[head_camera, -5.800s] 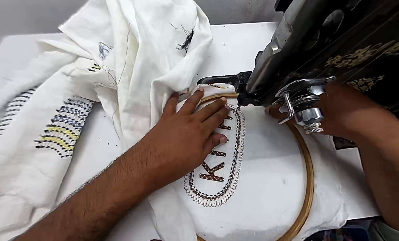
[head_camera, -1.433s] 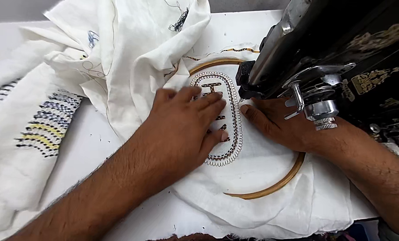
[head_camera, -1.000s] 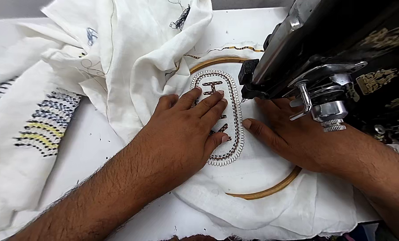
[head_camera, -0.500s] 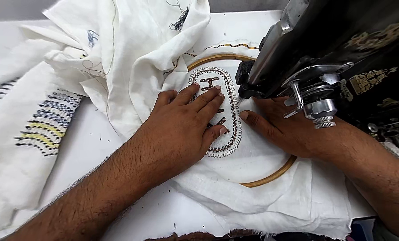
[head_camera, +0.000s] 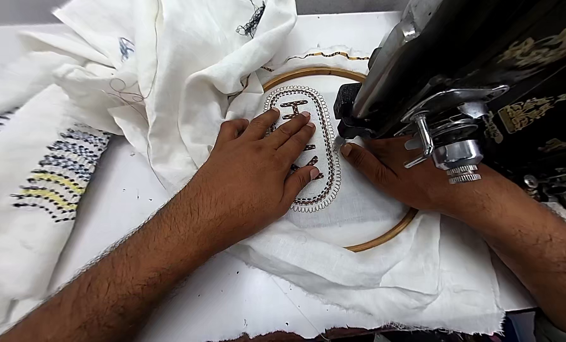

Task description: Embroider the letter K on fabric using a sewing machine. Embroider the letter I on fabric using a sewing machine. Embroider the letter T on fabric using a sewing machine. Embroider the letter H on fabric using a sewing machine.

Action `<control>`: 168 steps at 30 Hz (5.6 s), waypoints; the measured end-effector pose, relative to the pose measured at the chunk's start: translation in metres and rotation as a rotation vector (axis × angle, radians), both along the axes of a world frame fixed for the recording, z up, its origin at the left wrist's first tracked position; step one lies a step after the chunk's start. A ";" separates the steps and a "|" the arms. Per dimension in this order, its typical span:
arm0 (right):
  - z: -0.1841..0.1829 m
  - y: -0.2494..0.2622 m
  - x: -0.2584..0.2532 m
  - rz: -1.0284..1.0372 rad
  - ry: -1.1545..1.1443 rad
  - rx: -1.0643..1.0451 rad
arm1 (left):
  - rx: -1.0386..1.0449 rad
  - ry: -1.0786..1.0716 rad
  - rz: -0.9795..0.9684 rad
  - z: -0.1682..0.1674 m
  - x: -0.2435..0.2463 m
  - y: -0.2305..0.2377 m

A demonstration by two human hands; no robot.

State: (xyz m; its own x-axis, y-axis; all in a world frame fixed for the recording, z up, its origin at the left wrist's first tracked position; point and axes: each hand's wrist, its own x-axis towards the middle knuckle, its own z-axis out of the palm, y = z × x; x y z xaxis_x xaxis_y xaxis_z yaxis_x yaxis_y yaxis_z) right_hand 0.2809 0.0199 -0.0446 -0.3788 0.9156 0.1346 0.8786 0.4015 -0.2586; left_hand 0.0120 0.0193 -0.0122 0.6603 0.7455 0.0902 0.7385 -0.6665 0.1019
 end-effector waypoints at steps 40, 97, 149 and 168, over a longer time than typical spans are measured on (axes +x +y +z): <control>0.035 -0.019 -0.005 -0.007 -0.023 -0.073 | -0.015 0.126 0.130 0.035 -0.032 0.009; 0.005 -0.013 -0.010 0.071 0.054 0.072 | -0.047 0.065 -0.036 0.012 -0.009 -0.019; 0.036 -0.005 -0.006 -0.319 0.116 0.141 | -0.022 0.046 0.007 0.009 -0.013 -0.003; 0.024 0.005 0.005 -0.236 0.159 0.247 | 0.000 0.041 0.027 0.003 -0.009 0.007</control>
State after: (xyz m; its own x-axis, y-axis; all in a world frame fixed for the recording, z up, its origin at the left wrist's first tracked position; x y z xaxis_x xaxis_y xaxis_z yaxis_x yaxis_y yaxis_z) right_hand 0.2855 0.0248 -0.0206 -0.1175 0.9078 0.4025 0.9112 0.2597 -0.3197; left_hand 0.0026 0.0258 -0.0092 0.6428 0.7634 0.0634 0.7601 -0.6459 0.0713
